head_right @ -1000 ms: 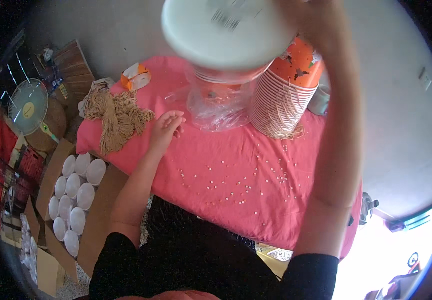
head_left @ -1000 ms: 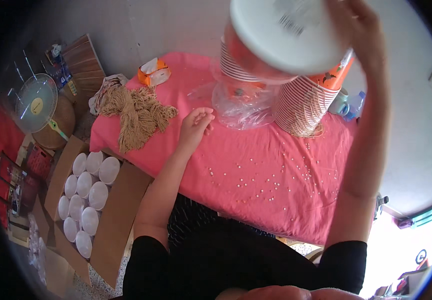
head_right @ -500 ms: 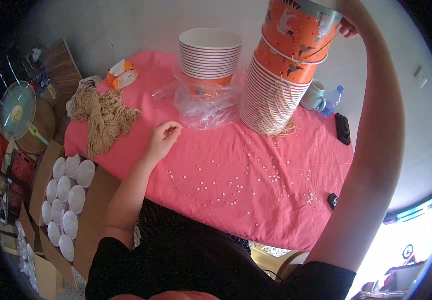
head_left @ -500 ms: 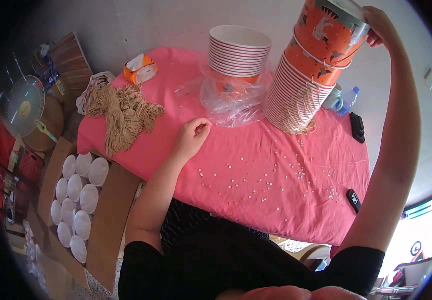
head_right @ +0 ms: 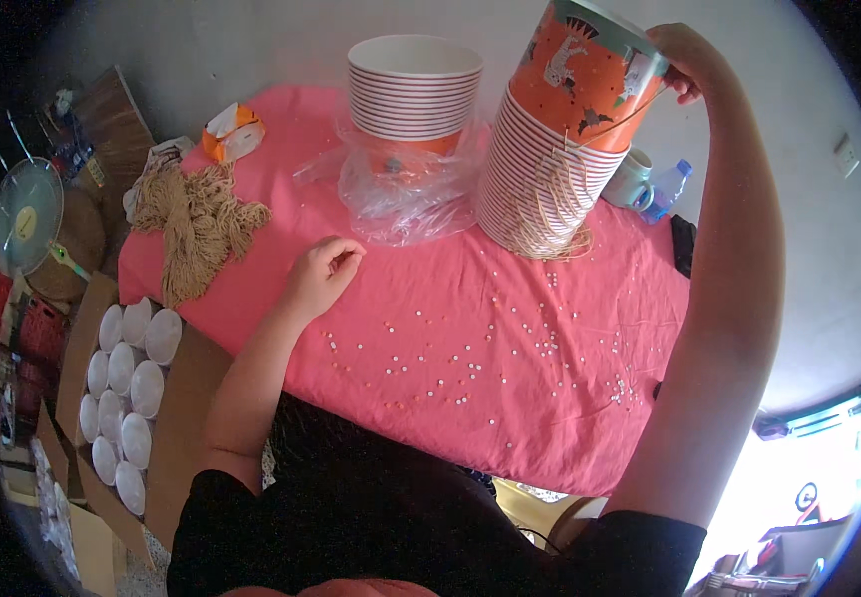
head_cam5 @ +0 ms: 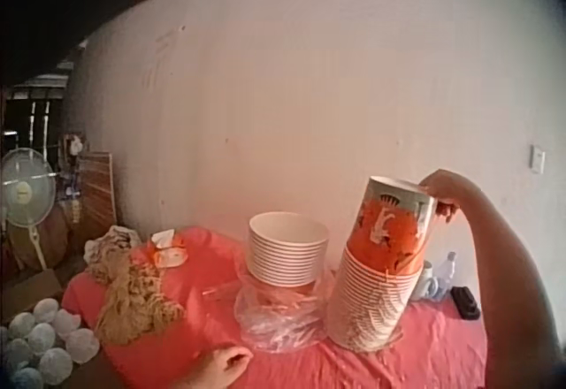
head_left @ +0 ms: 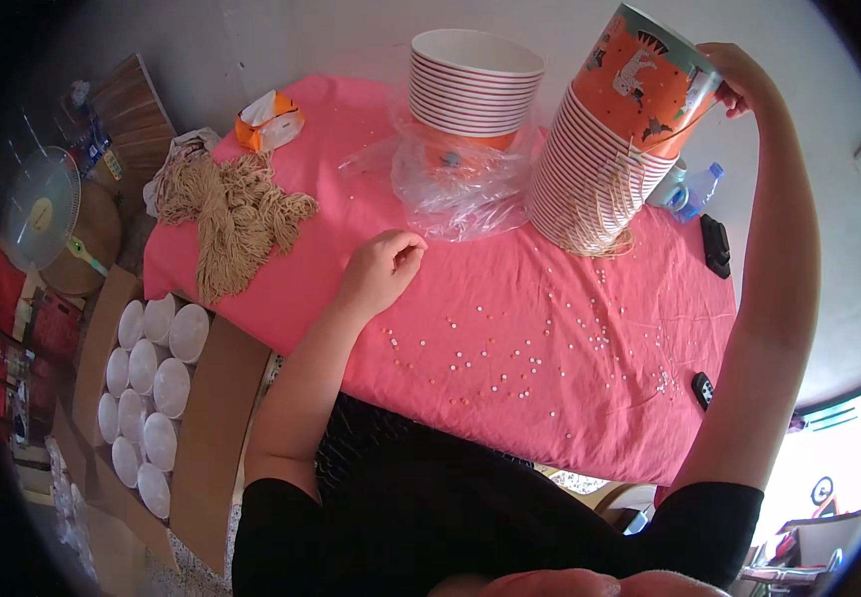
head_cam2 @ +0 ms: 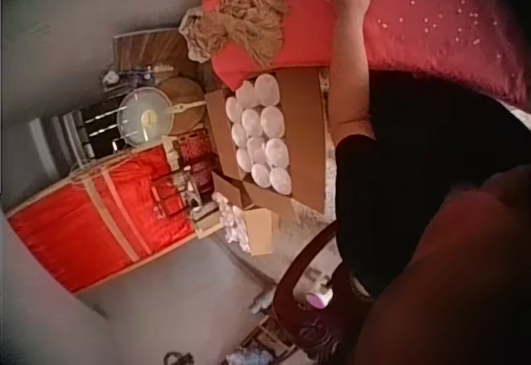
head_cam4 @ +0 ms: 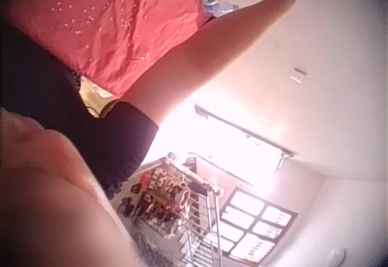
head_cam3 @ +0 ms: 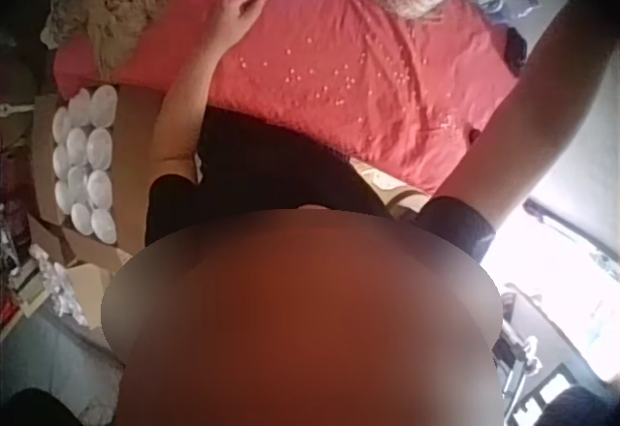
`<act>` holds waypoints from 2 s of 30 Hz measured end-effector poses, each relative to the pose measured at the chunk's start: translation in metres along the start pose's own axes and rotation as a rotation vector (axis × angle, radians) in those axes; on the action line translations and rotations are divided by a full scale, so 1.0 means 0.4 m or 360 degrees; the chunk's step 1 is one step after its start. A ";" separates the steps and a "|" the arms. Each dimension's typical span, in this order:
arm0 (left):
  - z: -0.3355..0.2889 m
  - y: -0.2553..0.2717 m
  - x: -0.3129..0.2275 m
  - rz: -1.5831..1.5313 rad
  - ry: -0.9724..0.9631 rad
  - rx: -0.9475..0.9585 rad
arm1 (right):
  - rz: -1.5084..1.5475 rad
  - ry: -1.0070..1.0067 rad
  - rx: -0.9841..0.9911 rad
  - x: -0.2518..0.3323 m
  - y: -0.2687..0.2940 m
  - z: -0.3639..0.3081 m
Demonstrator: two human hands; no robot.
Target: The person is attaching thin gold strings to the handles of paper party buckets by threading them through pre-punched holes.
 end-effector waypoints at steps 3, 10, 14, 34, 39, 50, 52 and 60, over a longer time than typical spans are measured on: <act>0.001 -0.003 -0.002 0.0006 -0.0008 0.0010 | -0.0116 -0.0046 0.0032 -0.001 -0.013 0.013; -0.007 -0.002 0.012 -0.0011 -0.0021 -0.0039 | -0.0665 0.0621 -0.1000 0.089 0.102 -0.036; -0.001 -0.008 0.008 -0.0077 -0.0023 -0.0057 | -0.0858 0.1646 -0.1758 0.317 0.054 -0.288; 0.003 0.000 0.046 -0.0009 0.0035 0.0000 | -0.0463 0.1611 -0.0469 0.543 -0.431 -0.250; 0.001 -0.005 0.056 -0.0019 0.0032 -0.0007 | -0.0489 0.1551 -0.0413 0.542 -0.429 -0.233; 0.008 0.011 0.049 0.0043 0.0041 -0.0089 | 0.0115 0.1774 -0.1043 0.527 -0.279 -0.259; 0.006 0.025 0.050 0.0106 0.0174 -0.0089 | 0.0172 0.1739 -0.1144 0.530 -0.227 -0.297; 0.027 -0.073 -0.095 0.0514 -0.0546 0.0187 | 0.0730 0.1223 -0.0910 0.487 -0.072 -0.421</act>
Point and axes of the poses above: each hand's wrist, its own z-axis towards the middle knuckle, its own y-axis out of the back of the hand, x = y × z, the point moved 9 cm from there along z, towards the middle knuckle, and after that the axes turned 2 degrees about -z, right-handed, at the moved point
